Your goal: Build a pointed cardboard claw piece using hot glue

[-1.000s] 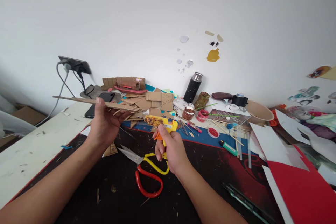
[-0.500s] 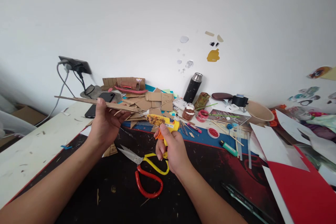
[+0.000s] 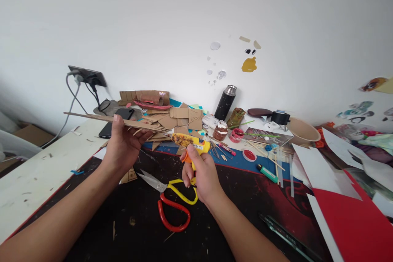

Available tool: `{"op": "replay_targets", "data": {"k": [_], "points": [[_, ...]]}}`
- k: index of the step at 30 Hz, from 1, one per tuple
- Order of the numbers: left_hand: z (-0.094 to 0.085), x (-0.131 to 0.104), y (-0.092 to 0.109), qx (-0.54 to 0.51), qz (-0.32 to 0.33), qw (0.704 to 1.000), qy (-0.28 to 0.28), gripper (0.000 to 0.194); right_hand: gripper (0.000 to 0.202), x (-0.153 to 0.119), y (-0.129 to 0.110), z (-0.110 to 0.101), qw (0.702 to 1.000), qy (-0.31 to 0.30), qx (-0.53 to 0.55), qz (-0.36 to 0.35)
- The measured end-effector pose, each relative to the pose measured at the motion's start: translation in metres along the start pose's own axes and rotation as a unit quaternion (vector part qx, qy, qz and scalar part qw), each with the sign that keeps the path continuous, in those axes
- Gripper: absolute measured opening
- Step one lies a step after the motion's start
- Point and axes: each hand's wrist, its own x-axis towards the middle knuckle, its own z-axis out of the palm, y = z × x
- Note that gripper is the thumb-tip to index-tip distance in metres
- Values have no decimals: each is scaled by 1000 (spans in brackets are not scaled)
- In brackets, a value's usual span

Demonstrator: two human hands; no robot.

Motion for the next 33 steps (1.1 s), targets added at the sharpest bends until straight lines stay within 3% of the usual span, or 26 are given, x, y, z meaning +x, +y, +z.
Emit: {"op": "replay_targets", "data": {"k": [14, 33], "points": [[-3, 1, -2, -2, -6, 1000, -5, 67, 68, 2, -1, -1, 999, 30, 16, -7], [-2, 1, 0, 4, -7, 1000, -8, 67, 69, 1, -1, 0, 1000, 7, 20, 0]]}}
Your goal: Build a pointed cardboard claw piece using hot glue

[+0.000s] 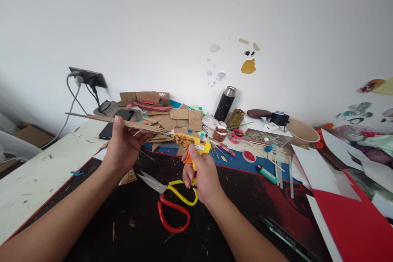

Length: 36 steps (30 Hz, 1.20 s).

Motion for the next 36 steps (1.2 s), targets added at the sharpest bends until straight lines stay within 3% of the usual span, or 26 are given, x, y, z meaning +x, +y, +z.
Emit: {"op": "replay_targets", "data": {"k": [36], "points": [[5, -2, 3, -4, 6, 1000, 3, 72, 72, 1, 2, -1, 1000, -4, 4, 6]]}}
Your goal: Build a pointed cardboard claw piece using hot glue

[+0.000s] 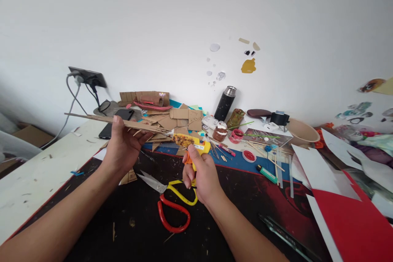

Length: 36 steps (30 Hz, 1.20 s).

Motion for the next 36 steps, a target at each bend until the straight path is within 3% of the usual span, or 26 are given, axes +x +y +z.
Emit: {"op": "replay_targets", "data": {"k": [36], "points": [[-4, 1, -3, 2, -3, 1000, -2, 72, 69, 0, 1, 0, 1000, 8, -11, -4]]}}
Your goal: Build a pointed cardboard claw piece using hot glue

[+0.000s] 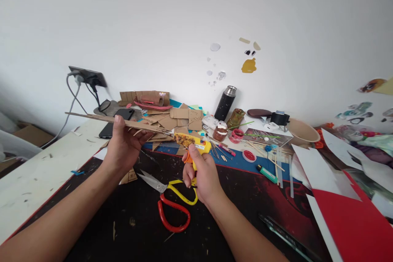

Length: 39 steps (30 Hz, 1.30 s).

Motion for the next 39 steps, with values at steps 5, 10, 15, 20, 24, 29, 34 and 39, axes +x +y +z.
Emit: {"op": "replay_targets", "data": {"k": [5, 10, 15, 20, 24, 29, 34, 39], "points": [[-1, 1, -1, -2, -2, 1000, 1, 67, 69, -1, -2, 1, 1000, 1, -5, 0], [-5, 5, -4, -8, 1, 1000, 9, 66, 69, -1, -4, 0, 1000, 6, -7, -6], [-8, 10, 1, -12, 19, 1000, 20, 62, 70, 3, -2, -3, 999, 6, -32, 6], [-10, 17, 8, -19, 35, 999, 30, 67, 75, 5, 9, -7, 989, -66, -115, 62], [-11, 19, 7, -22, 33, 999, 32, 65, 70, 1, 21, -10, 969, -107, -210, 80], [-9, 16, 6, -33, 36, 999, 21, 63, 50, -7, 26, -11, 936, -151, -312, 70], [-7, 14, 7, -46, 36, 998, 13, 60, 38, -10, 27, -4, 938, -173, -279, 110], [-6, 13, 7, -54, 32, 998, 8, 59, 34, -10, 26, -1, 915, -196, -335, 112]]}}
